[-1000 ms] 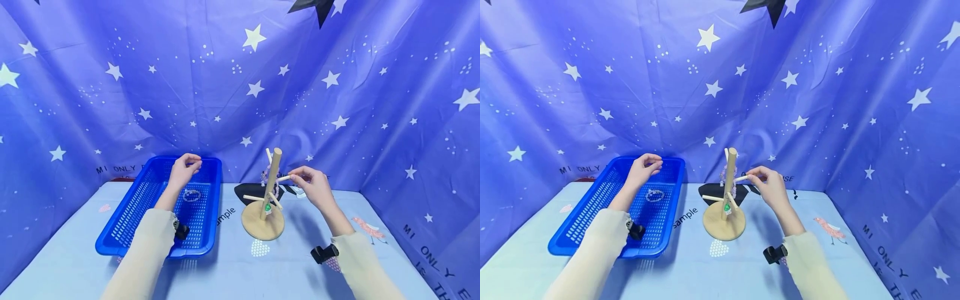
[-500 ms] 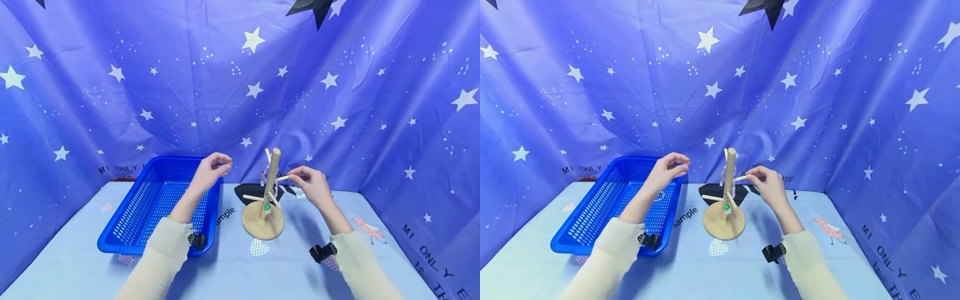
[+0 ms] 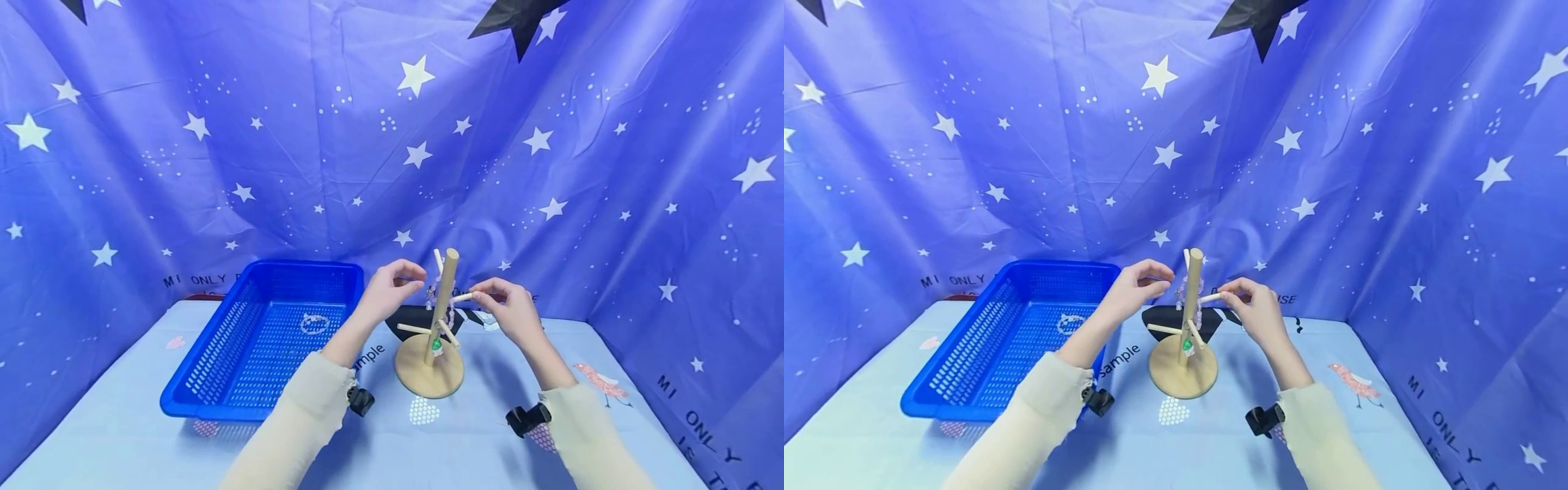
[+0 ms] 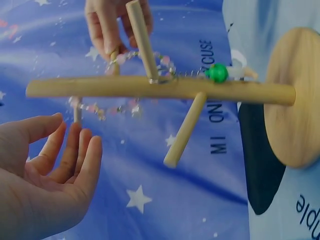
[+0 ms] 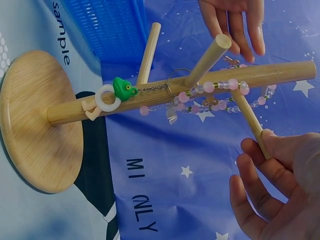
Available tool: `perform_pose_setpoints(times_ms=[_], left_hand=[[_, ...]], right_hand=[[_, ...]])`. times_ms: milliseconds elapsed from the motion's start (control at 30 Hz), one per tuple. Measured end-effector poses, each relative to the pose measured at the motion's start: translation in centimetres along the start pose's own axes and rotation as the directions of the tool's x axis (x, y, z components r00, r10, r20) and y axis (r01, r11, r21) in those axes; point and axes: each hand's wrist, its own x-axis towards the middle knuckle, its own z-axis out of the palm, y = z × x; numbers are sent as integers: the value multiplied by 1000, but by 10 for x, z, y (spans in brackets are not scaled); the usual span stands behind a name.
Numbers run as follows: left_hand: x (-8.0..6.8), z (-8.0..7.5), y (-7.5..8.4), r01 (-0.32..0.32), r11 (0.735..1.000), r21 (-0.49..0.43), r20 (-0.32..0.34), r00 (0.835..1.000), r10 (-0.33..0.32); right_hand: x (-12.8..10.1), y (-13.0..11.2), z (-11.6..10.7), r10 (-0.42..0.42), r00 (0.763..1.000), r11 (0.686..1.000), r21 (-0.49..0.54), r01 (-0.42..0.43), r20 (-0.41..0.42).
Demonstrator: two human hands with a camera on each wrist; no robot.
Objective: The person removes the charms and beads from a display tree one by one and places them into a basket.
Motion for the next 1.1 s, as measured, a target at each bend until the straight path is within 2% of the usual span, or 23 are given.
perform_pose_setpoints(times_ms=[67, 300, 433, 600, 700, 800, 1000, 1100], left_hand=[[2, 6, 0, -16, 1000, 8, 3, 1000, 16], [4, 21, -3, -6, 1000, -18, 26, 1000, 7], [8, 24, -4, -28, 1000, -10, 0, 1000, 28], [11, 25, -5, -10, 1000, 1, -2, 1000, 10], [11, 27, -6, 4, 1000, 2, -7, 1000, -4], [8, 27, -5, 13, 1000, 8, -12, 1000, -13], [4, 28, -4, 13, 1000, 1, -9, 1000, -13], [4, 27, -2, 5, 1000, -3, -12, 1000, -5]], right_hand=[[-1, -1, 1, -5, 1000, 1000, 8, 5, -5], [-4, 0, 3, 9, 1000, 1000, 19, -9, -1], [-3, -1, 2, -1, 1000, 1000, 23, 2, -11], [-1, -1, 1, -3, 1000, 1000, 10, 3, -9], [-1, -2, 0, -27, 1000, 999, -40, 26, -17], [2, -11, -2, -71, 997, 994, -82, 68, -36], [9, -53, -3, -135, 988, 991, -24, 134, -79], [13, -71, 0, -153, 984, 988, -48, 150, -86]])
